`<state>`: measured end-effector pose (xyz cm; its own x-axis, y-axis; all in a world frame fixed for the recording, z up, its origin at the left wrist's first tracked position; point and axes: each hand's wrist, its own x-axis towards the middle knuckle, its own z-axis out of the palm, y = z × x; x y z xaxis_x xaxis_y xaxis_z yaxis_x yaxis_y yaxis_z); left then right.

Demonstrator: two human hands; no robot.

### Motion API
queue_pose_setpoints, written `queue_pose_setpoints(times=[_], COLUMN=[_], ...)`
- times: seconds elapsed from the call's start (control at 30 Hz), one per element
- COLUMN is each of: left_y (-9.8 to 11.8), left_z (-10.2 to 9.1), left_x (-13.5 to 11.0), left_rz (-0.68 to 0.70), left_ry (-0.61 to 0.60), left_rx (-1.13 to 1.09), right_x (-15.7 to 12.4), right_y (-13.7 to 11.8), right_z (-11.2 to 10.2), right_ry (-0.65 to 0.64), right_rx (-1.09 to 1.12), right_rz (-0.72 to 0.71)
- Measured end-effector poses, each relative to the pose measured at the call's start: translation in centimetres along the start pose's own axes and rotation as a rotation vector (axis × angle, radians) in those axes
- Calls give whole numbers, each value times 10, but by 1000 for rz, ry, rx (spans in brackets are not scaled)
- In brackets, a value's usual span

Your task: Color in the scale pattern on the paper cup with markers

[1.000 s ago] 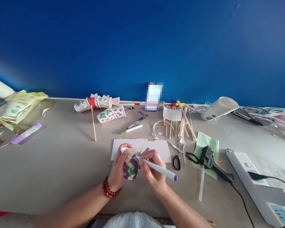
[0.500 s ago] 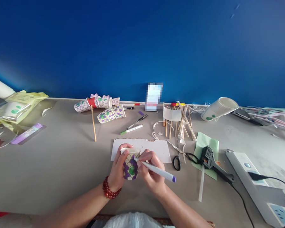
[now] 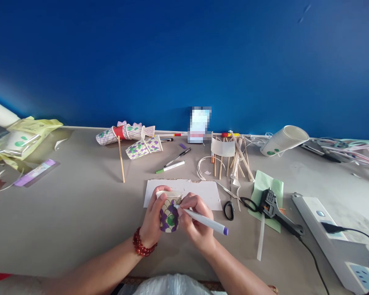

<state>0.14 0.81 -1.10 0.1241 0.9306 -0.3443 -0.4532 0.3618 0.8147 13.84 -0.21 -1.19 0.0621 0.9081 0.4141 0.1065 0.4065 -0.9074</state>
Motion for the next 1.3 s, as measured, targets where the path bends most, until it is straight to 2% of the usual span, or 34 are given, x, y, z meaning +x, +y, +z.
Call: queue_pose_setpoints(times=[0.47, 1.3], left_y=[0, 0], left_z=[1, 2], left_x=[0, 0], left_rz=[1, -3], left_ry=[-15, 9], left_rx=[-31, -50], right_x=[-3, 2], right_y=[5, 3], right_z=[1, -1], right_ry=[37, 53], right_rx=[102, 100], right_rz=[34, -5])
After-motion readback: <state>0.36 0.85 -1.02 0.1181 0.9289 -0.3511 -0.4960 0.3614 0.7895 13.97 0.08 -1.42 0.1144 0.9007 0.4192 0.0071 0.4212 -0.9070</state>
